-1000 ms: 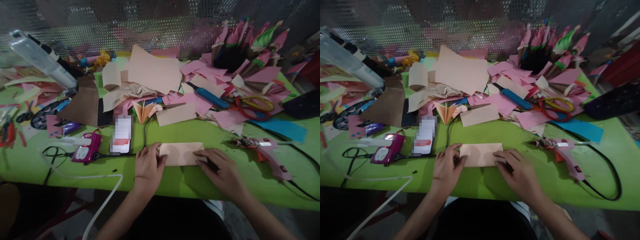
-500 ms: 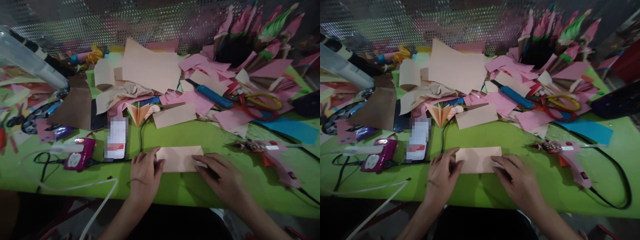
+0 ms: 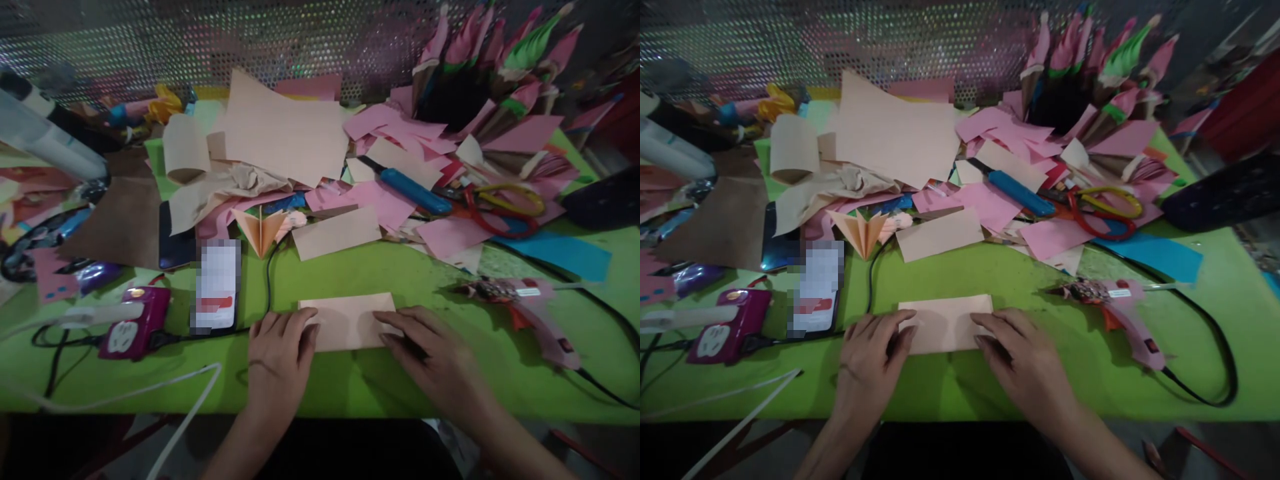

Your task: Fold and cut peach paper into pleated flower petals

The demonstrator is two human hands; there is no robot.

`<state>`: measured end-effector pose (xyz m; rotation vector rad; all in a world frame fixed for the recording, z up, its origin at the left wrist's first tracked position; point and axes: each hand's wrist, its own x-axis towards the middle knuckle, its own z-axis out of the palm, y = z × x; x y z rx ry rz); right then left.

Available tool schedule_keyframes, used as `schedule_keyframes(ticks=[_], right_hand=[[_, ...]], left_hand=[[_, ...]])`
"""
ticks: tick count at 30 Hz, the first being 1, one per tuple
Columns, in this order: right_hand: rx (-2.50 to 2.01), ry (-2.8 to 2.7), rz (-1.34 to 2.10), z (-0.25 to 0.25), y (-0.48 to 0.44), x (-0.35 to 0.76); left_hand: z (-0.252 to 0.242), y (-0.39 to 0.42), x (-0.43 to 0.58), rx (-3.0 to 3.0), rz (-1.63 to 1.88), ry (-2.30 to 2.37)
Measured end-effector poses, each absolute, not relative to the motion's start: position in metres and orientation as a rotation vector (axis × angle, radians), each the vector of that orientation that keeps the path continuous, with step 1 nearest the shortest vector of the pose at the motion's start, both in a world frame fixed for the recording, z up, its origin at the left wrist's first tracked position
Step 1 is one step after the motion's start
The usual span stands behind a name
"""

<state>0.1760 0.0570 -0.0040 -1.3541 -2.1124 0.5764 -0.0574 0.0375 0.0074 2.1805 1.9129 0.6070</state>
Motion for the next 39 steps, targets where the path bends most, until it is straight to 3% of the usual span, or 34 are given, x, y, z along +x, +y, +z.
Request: schedule_keyframes(ticks=[11,19,25,32,39], right_hand=[[-1.374,-2.131,0.484,-0.007,0.056,0.173],[-1.402,-2.319,0.133,-0.005,0.053,0.173],[-1.195,-2.407,0.210,-0.004,0.054,0.175],[-1.198,-2.399,0.197,-0.006,0.051,0.178],[-1.230,-2.412,0.147,0.002,0.029,0.165]], left_hand=[[0.010,0.038,-0.054,2.195,0.444,1.957],[0.006,0.039,-0.050,2.479,0.514,1.860],[0.003,0.031,-0.053,2.622,0.440,1.630],[0.015,0.007,-0.052,2.618,0.145,1.610],[0.013,0.007,-0.052,2.615,0.085,1.578]])
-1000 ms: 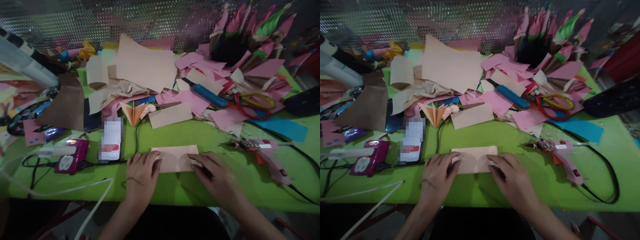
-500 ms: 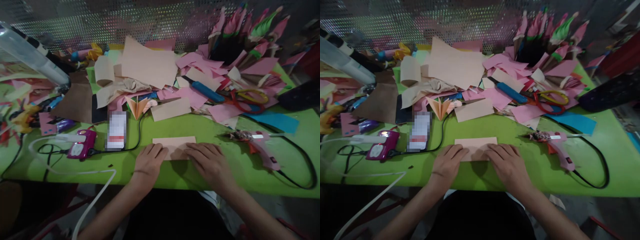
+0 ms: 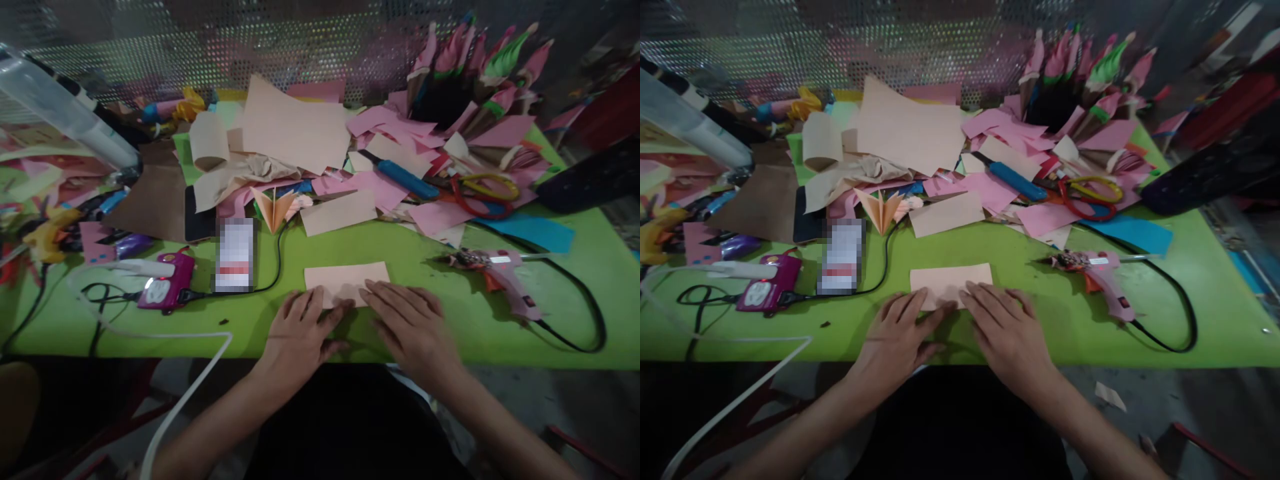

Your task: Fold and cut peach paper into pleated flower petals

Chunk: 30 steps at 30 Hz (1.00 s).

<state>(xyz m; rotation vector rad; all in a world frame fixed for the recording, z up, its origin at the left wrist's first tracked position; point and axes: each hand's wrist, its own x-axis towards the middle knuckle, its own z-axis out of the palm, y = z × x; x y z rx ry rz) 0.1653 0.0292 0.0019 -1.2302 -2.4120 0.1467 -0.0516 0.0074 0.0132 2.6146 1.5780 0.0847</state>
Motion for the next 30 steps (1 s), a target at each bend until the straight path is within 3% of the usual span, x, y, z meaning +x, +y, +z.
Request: schedule_keyframes(ticks=[9,30], right_hand=[[-1.201,-2.579,0.243,-0.003,0.003,0.147],[-1.288,-2.555,0.085,-0.012,-0.002,0.194]], left_hand=[[0.013,0.006,-0.054,2.628,0.127,1.576],[0.006,-0.018,-0.091,2.572,0.207,1.656]])
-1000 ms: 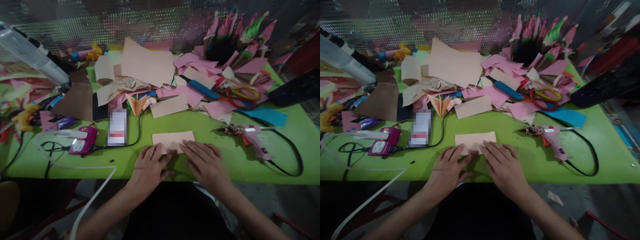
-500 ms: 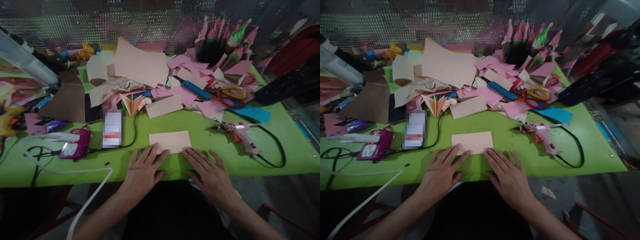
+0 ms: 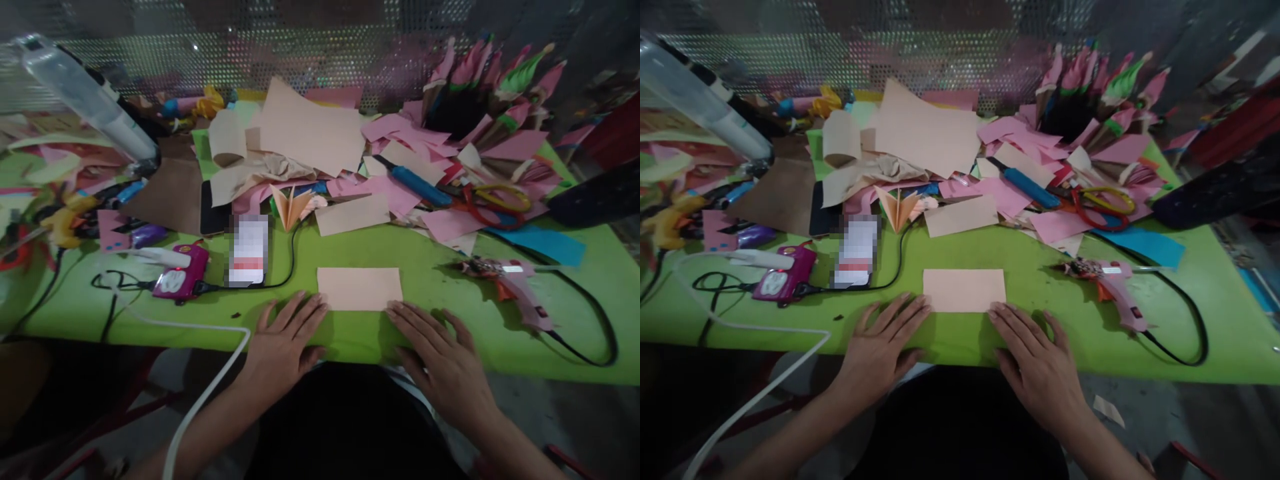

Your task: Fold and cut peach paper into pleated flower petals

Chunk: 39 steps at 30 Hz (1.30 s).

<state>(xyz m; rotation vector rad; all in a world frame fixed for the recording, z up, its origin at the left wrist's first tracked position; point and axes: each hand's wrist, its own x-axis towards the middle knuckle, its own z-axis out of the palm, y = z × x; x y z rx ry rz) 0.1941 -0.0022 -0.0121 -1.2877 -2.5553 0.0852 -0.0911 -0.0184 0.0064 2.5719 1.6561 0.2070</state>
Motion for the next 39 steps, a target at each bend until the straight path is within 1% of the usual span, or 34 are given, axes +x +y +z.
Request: schedule_keyframes(ticks=[5,10,18,27,31,37,39], right_hand=[[-1.248,-2.504,0.080,-0.009,0.009,0.193],[-1.201,-2.535,0.139,0.003,0.043,0.171],[-1.138,-2.679,0.250,0.015,0.081,0.136],[-0.968,-2.542,0.145,0.025,0.079,0.137],[-0.890,-2.454,0.194,0.033,0.075,0.140],[-0.686,-2.376,0.227,0.048,0.067,0.152],[-0.613,-2.370,0.211,0.047,0.066,0.158]], left_hand=[[-0.001,-0.021,-0.095,2.580,0.391,1.607],[-0.005,-0.022,-0.096,2.506,0.592,1.599],[0.001,-0.019,-0.095,2.344,0.718,1.582],[0.005,-0.005,-0.096,2.253,0.857,1.556],[0.012,0.003,-0.096,2.287,0.812,1.479],[0.016,0.010,-0.093,2.624,0.507,1.268],[0.013,0.010,-0.090,2.724,0.527,1.259]])
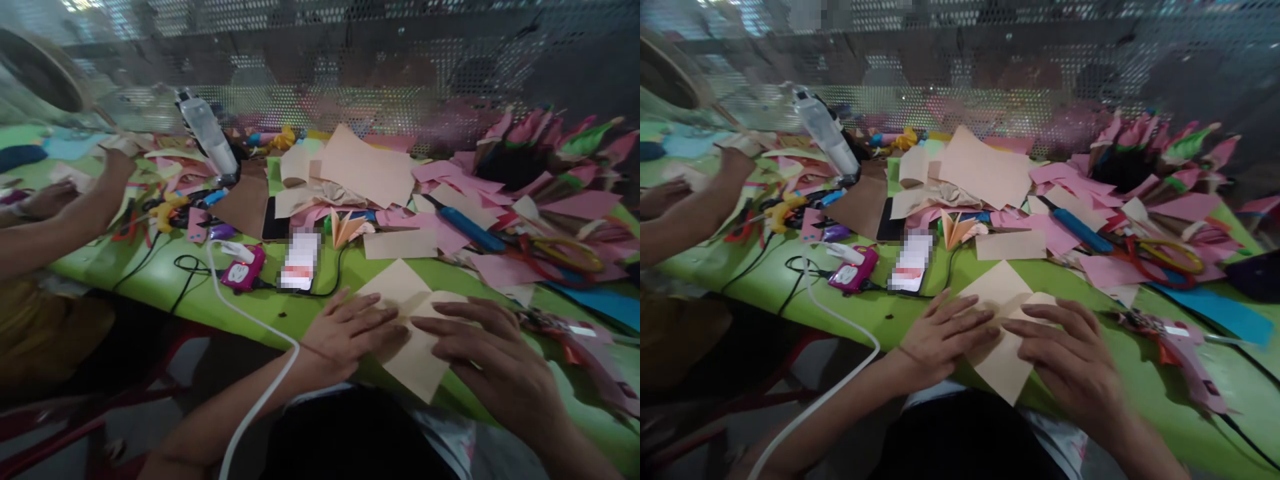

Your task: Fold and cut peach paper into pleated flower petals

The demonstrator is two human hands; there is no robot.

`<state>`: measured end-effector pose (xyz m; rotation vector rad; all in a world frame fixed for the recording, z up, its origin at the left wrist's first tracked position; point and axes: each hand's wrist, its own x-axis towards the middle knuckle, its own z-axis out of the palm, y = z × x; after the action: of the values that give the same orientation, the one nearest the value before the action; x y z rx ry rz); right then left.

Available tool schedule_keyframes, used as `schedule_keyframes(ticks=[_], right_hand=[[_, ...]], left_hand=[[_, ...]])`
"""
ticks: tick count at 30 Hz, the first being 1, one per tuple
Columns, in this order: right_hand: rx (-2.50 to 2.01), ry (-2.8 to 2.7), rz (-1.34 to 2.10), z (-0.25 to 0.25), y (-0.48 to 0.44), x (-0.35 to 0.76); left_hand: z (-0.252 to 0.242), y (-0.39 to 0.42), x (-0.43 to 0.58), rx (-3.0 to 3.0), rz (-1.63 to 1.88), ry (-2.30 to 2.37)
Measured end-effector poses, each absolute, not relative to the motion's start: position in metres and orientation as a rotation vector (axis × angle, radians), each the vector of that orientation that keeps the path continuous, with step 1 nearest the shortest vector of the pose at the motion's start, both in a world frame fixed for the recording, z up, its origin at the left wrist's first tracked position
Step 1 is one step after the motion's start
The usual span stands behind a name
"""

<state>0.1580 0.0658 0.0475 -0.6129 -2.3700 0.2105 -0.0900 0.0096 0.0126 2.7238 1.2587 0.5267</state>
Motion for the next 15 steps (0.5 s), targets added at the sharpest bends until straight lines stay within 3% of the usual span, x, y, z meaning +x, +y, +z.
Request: schedule_keyframes(ticks=[9,15], right_hand=[[-0.798,-2.400,0.033,0.006,0.064,0.187],[-1.028,-2.439,0.067,-0.004,0.032,0.195]], left_hand=[[-0.002,0.009,-0.068,2.902,0.869,1.336],[0.010,0.007,-0.051,2.839,0.577,1.342]])
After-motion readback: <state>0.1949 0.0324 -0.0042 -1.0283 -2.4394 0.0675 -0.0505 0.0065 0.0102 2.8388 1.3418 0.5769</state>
